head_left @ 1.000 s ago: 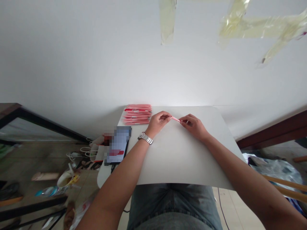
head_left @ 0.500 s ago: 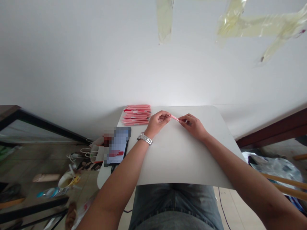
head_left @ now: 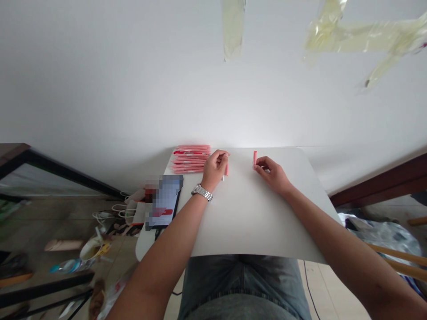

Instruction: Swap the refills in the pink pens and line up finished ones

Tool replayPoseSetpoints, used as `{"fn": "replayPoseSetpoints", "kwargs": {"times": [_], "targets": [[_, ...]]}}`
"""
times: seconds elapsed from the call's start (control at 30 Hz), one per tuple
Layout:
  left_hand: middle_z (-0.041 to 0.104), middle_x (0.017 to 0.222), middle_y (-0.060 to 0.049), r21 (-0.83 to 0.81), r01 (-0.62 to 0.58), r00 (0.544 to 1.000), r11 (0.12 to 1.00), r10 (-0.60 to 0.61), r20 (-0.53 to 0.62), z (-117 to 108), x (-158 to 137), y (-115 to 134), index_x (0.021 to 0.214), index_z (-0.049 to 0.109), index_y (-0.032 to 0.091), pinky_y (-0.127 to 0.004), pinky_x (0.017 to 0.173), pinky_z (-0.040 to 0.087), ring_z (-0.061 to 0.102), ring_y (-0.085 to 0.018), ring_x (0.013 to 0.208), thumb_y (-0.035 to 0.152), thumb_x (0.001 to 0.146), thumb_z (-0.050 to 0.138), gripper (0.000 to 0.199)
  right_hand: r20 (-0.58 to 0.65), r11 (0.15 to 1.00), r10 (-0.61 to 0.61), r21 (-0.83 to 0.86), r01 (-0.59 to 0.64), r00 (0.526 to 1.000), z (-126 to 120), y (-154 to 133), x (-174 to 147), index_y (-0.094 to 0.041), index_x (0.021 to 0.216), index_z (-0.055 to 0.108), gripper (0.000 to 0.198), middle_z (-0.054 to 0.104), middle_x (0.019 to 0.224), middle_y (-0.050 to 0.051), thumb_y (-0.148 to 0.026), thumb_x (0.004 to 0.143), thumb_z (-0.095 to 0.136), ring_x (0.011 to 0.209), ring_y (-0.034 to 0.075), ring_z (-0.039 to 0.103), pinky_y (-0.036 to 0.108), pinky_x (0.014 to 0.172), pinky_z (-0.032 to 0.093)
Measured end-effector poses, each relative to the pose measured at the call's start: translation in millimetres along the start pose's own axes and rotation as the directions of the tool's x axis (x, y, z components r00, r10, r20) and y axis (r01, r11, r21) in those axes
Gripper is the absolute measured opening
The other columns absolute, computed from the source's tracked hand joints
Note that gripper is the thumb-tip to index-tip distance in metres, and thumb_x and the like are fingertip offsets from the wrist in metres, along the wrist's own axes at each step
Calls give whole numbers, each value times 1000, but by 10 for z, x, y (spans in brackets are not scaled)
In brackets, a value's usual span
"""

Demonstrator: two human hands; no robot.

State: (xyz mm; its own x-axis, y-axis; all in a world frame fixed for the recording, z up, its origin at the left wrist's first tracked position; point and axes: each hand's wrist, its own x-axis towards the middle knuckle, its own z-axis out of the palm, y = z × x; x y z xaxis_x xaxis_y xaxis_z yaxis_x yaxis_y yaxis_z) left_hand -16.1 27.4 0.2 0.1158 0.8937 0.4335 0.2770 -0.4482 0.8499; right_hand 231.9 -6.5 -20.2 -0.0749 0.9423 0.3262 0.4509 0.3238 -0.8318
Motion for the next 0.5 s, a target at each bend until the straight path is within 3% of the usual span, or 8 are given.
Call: {"fn": "replayPoseSetpoints", "kwargs": {"times": [0.17,0.5], "targets": [[66,76,0,300,-51,998,952,59,-16,-89,10,-18,96,66,22,-27,69,45,61,-14,69,30,100,52,16,-3,999,34,2,-34,999,-7,15,4,-23,102,65,25,73,96,5,-47,93,65,89,21,69,36,82,54],[64,91,-4,629,-114,990,769,35,136,-120,-19,91,93,62,23,-31,70,43,60,-19,82,28,96,57,8,9,999,54,-3,-54,998,-7,34,5,-24,102,65,26,73,96,5,-47,93,65,85,20,68,35,79,54]]}}
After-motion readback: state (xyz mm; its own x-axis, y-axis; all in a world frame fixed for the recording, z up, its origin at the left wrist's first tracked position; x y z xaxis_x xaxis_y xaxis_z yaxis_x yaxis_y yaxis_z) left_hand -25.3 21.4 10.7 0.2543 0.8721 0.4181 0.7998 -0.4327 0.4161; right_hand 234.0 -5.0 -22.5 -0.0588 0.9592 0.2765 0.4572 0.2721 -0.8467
